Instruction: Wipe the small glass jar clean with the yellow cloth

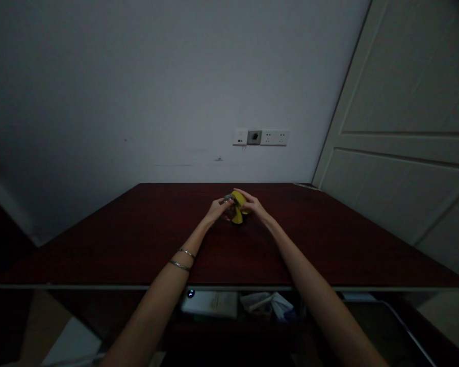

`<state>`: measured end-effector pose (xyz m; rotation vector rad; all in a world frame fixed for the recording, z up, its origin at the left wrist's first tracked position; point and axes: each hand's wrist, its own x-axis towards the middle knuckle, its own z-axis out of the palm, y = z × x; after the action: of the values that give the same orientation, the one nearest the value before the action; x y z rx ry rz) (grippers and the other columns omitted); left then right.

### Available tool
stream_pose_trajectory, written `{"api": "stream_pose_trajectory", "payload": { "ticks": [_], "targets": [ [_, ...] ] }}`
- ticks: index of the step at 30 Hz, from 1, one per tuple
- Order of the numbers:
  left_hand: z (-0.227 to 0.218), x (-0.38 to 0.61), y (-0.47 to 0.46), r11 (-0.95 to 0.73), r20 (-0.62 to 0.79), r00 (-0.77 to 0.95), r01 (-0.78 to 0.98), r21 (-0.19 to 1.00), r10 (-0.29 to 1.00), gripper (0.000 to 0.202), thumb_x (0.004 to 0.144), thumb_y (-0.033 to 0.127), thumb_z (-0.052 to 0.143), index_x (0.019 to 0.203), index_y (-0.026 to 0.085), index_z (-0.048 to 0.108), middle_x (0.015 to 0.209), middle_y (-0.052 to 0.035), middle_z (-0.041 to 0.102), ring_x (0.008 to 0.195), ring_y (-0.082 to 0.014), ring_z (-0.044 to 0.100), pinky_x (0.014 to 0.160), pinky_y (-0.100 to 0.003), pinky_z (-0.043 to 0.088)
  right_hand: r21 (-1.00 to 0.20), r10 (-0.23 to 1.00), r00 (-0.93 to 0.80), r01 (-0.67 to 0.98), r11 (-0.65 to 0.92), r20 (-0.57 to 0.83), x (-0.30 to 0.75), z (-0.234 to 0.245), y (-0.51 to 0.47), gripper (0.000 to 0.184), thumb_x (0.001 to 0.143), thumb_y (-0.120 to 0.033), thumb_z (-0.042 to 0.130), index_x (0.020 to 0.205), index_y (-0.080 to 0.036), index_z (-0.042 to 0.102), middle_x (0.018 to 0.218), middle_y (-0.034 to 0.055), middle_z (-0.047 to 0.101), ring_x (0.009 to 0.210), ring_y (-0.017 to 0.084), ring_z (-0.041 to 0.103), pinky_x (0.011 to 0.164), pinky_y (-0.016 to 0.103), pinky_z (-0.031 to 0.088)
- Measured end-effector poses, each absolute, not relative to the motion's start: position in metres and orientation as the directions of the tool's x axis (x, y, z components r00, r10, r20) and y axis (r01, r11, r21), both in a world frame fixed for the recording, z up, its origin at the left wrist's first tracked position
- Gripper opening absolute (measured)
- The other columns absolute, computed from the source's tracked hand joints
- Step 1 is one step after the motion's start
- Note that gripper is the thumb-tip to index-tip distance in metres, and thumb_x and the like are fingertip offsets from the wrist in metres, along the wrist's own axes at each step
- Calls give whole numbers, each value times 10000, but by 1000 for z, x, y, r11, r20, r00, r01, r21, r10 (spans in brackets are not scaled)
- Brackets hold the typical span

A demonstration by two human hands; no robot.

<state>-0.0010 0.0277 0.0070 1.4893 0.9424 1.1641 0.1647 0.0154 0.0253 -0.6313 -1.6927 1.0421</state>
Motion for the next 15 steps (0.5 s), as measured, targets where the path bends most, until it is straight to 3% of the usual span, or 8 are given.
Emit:
{"api": "stream_pose_trajectory", "payload": {
  "ticks": [5, 9, 15],
  "targets": [
    [8, -1, 29, -114, 108, 226, 16, 993, 968, 593, 644, 641, 514, 854, 88, 549, 569, -43, 587, 370, -101, 508, 392, -242, 455, -816, 760, -350, -27, 577, 548, 153, 17, 12, 870, 534, -209, 686, 1310, -247, 296, 1281, 59, 443, 1077, 205, 498, 890, 312, 415],
    [9, 1, 30, -75, 58, 239, 62, 995, 969, 595, 645, 655, 499, 846, 96, 541, 528, -28, 570, 364, -99, 505, 409, -246, 476, -795, 761, -296, 10, 606, 577, 148, 12, 15, 859, 531, -234, 715, 1292, -250, 318, 1269, 64, 445, 1101, 201, 478, 941, 328, 372],
    [12, 4, 27, -59, 34, 255, 94, 994, 966, 644, 655, 692, 435, 863, 96, 560, 523, -39, 581, 376, -127, 529, 426, -276, 487, -832, 795, -273, -41, 553, 542, 149, 12, 16, 865, 503, -247, 735, 1276, -261, 347, 1224, 56, 488, 1047, 206, 517, 903, 334, 407]
  ]
}}
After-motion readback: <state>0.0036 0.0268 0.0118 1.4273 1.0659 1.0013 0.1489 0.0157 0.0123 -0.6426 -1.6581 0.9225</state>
